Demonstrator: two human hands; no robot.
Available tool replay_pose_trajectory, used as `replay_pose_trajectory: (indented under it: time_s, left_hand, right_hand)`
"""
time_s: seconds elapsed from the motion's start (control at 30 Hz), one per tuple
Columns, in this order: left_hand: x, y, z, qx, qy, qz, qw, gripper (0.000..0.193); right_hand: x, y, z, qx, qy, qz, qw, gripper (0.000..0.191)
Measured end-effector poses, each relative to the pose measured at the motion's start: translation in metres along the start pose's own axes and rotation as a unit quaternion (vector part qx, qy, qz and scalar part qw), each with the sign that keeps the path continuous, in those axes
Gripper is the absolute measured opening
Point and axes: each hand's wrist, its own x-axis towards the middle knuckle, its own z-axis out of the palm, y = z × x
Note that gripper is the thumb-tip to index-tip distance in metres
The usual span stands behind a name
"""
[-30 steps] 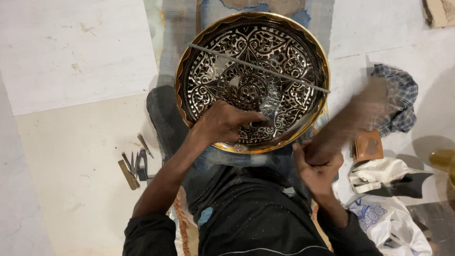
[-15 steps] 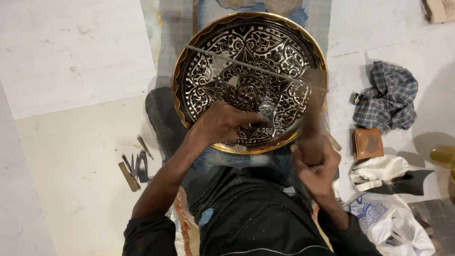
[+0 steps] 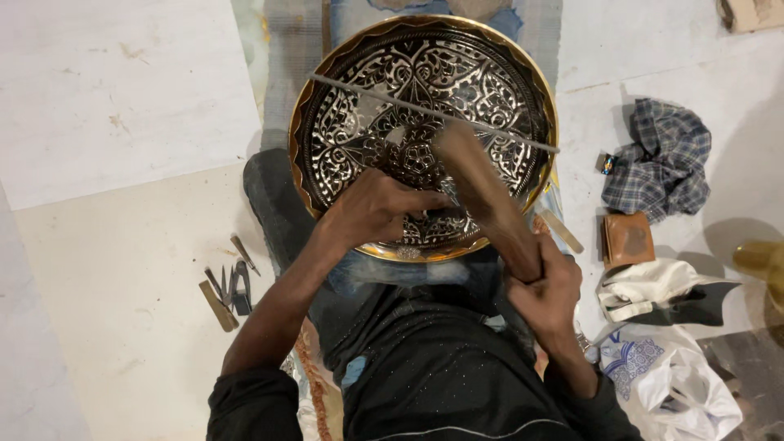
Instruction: The person sits on the floor with an ornate brass tray in their lap and decorates its surface by hand. They hold a small punch or chisel against the tray with one hand and repeatedly strike it with a wooden mallet held in the other hand, repositioning the punch across the patterned surface; at one point they pick up a small tool from the floor and resume hammering.
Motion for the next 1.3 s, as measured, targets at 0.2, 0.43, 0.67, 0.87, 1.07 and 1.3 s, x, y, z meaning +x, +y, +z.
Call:
replay_pose_trajectory:
  time_s: [0.2, 0.43, 0.67, 0.87, 1.07, 1.3]
  left_hand:
    - [0.000, -0.001, 0.000, 0.005, -0.035, 0.005, 0.999, 0.074]
    - [0.003, -0.001, 0.002, 0.010, -0.063, -0.029, 0.998, 0.074]
    - [0.005, 0.002, -0.002, 0.007, -0.026, -0.001, 1.000, 0.069]
    - [0.009, 0.005, -0.003, 0.019, -0.058, -0.001, 0.998, 0.070]
    - [0.009, 0.003, -0.005, 0.012, -0.067, -0.019, 0.997, 0.072]
    - [0.009, 0.000, 0.000, 0.054, -0.085, 0.021, 0.995, 0.088]
  right_hand:
    - [-0.004, 0.020, 0.009, -0.120, 0.026, -0.076, 0.989, 0.047]
    - [-0.014, 0.028, 0.014, 0.112, 0.149, -0.076, 0.979, 0.026]
    - [-0.016, 0.055, 0.037, 0.224, 0.151, -0.089, 0.959, 0.024]
    - [-0.019, 0.082, 0.036, 0.160, 0.146, -0.054, 0.975, 0.021]
    - [-0.020, 0.076, 0.037, 0.001, 0.144, -0.023, 0.989, 0.029]
    - [-0.020, 0.062, 0.027, -0.122, 0.125, -0.082, 0.981, 0.039]
